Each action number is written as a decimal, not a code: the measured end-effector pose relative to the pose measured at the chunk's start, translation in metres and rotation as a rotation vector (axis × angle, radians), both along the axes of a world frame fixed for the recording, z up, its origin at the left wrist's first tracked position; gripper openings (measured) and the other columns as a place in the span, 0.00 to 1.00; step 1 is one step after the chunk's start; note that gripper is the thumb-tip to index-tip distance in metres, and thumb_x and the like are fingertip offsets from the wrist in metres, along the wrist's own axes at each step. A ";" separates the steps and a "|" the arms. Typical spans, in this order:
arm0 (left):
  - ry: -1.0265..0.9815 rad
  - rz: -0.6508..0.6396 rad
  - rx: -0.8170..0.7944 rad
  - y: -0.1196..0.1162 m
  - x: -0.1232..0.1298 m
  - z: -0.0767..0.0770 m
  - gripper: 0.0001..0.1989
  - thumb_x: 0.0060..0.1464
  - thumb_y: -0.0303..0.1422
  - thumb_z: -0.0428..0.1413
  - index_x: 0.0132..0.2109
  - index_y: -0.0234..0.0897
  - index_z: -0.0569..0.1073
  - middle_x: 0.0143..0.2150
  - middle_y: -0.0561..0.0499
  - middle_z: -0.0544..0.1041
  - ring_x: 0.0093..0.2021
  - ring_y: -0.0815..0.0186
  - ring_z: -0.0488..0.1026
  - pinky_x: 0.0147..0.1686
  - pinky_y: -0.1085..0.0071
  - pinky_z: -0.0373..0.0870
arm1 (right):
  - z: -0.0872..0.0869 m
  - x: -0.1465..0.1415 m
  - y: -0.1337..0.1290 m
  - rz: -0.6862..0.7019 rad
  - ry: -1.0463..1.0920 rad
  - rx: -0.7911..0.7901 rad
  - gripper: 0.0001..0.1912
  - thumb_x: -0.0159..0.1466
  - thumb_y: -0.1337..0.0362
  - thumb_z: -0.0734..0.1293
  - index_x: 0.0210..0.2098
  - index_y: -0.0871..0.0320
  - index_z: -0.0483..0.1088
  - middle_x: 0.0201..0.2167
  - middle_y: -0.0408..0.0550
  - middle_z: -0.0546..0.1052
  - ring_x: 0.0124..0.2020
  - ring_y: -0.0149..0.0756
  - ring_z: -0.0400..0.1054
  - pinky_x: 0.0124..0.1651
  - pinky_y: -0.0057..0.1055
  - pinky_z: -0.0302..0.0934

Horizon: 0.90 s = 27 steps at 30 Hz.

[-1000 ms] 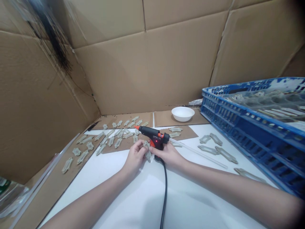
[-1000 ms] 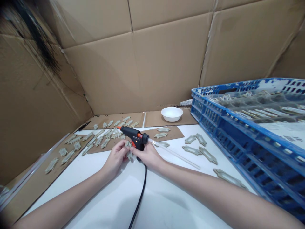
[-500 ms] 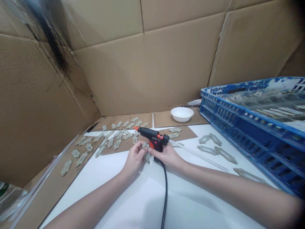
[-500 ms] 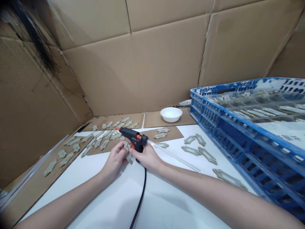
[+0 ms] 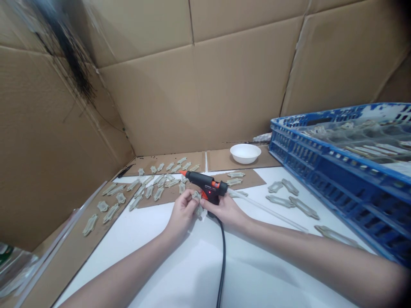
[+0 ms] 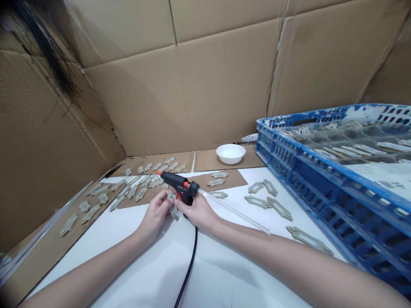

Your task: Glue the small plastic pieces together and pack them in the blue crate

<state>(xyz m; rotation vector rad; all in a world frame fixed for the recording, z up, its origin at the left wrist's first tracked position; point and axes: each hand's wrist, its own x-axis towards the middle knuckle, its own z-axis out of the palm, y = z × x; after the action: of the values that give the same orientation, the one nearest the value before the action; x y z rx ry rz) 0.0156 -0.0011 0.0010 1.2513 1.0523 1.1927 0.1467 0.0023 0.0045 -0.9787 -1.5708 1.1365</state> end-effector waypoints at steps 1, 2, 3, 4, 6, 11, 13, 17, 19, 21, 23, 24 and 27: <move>-0.004 -0.001 -0.002 0.000 0.000 0.000 0.07 0.43 0.33 0.52 0.29 0.36 0.61 0.20 0.59 0.60 0.18 0.77 0.57 0.16 0.81 0.56 | 0.000 0.000 0.000 -0.003 0.001 0.004 0.12 0.54 0.62 0.62 0.38 0.60 0.67 0.35 0.46 0.73 0.40 0.37 0.65 0.45 0.34 0.58; -0.007 0.001 -0.004 0.000 0.000 0.000 0.07 0.43 0.33 0.52 0.29 0.36 0.61 0.20 0.59 0.60 0.18 0.77 0.57 0.16 0.81 0.56 | 0.000 0.000 0.000 -0.004 0.000 0.010 0.12 0.54 0.62 0.62 0.38 0.60 0.67 0.35 0.46 0.73 0.40 0.37 0.65 0.45 0.35 0.58; -0.008 0.005 -0.002 0.000 0.000 0.001 0.07 0.43 0.33 0.52 0.28 0.36 0.61 0.20 0.59 0.60 0.18 0.77 0.57 0.16 0.81 0.56 | 0.000 0.000 -0.001 -0.003 -0.001 0.016 0.12 0.54 0.62 0.62 0.38 0.60 0.67 0.35 0.46 0.73 0.40 0.37 0.65 0.46 0.35 0.58; -0.005 0.008 0.001 0.000 0.000 0.001 0.07 0.43 0.33 0.52 0.28 0.36 0.61 0.20 0.59 0.60 0.18 0.77 0.57 0.17 0.81 0.56 | 0.000 0.000 -0.001 0.000 -0.002 0.018 0.13 0.55 0.62 0.62 0.38 0.60 0.67 0.36 0.46 0.73 0.41 0.38 0.65 0.46 0.35 0.58; 0.002 0.009 0.001 0.000 0.000 0.001 0.07 0.43 0.33 0.52 0.28 0.36 0.61 0.20 0.59 0.60 0.18 0.77 0.57 0.17 0.81 0.56 | -0.001 0.001 -0.001 0.003 -0.003 0.017 0.13 0.55 0.62 0.62 0.39 0.60 0.66 0.37 0.47 0.73 0.42 0.38 0.65 0.47 0.35 0.57; -0.008 0.003 0.000 0.000 0.001 0.001 0.07 0.43 0.33 0.52 0.29 0.36 0.61 0.20 0.59 0.60 0.18 0.77 0.57 0.17 0.81 0.56 | -0.002 0.000 -0.001 -0.004 0.011 0.005 0.15 0.55 0.60 0.62 0.40 0.60 0.66 0.39 0.48 0.72 0.43 0.38 0.64 0.48 0.36 0.56; -0.040 0.002 -0.010 -0.001 0.002 0.001 0.08 0.42 0.32 0.52 0.29 0.36 0.60 0.20 0.59 0.59 0.18 0.77 0.57 0.17 0.80 0.57 | -0.002 -0.001 -0.001 -0.003 0.015 0.000 0.15 0.55 0.60 0.62 0.40 0.60 0.66 0.39 0.48 0.72 0.43 0.39 0.64 0.48 0.36 0.56; -0.070 0.009 -0.023 -0.003 0.004 0.003 0.09 0.41 0.33 0.53 0.28 0.37 0.59 0.20 0.60 0.58 0.18 0.77 0.55 0.17 0.80 0.57 | -0.003 0.000 -0.002 -0.009 -0.007 -0.004 0.15 0.55 0.60 0.62 0.40 0.60 0.67 0.38 0.48 0.73 0.43 0.39 0.64 0.48 0.37 0.56; -0.043 0.025 -0.012 -0.003 0.004 0.004 0.09 0.41 0.33 0.53 0.27 0.36 0.59 0.20 0.60 0.58 0.18 0.77 0.55 0.17 0.81 0.56 | -0.003 0.000 -0.002 -0.010 -0.013 -0.001 0.15 0.55 0.60 0.62 0.40 0.60 0.67 0.38 0.48 0.73 0.43 0.40 0.64 0.48 0.37 0.56; -0.022 0.032 -0.004 -0.003 0.004 0.003 0.08 0.41 0.33 0.52 0.27 0.36 0.60 0.20 0.59 0.58 0.19 0.77 0.56 0.17 0.82 0.54 | -0.004 0.000 -0.001 -0.019 -0.018 -0.002 0.15 0.55 0.60 0.62 0.39 0.60 0.67 0.36 0.48 0.73 0.42 0.39 0.65 0.47 0.36 0.57; -0.014 0.030 0.000 -0.002 0.003 0.002 0.07 0.42 0.33 0.52 0.28 0.36 0.60 0.20 0.59 0.59 0.19 0.77 0.56 0.17 0.81 0.55 | -0.005 0.000 -0.001 -0.022 -0.012 0.002 0.15 0.55 0.60 0.62 0.40 0.60 0.67 0.37 0.48 0.73 0.43 0.39 0.65 0.48 0.36 0.57; -0.009 0.027 0.001 -0.001 0.002 0.001 0.07 0.42 0.33 0.52 0.28 0.36 0.60 0.21 0.59 0.59 0.19 0.77 0.56 0.18 0.81 0.55 | -0.005 0.000 -0.001 -0.024 -0.007 0.002 0.16 0.55 0.60 0.62 0.41 0.60 0.67 0.38 0.48 0.73 0.43 0.39 0.64 0.48 0.36 0.57; 0.021 0.029 0.026 0.001 0.000 -0.002 0.05 0.43 0.32 0.51 0.28 0.35 0.61 0.21 0.58 0.59 0.20 0.76 0.56 0.19 0.81 0.54 | -0.006 -0.001 -0.001 -0.016 0.000 0.000 0.16 0.55 0.60 0.62 0.41 0.60 0.67 0.40 0.48 0.73 0.45 0.39 0.64 0.49 0.35 0.56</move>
<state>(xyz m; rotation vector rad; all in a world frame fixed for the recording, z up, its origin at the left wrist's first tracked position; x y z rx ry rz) 0.0152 -0.0003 -0.0009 1.2746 1.0772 1.2211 0.1462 0.0017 -0.0011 -0.9893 -1.5601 1.1253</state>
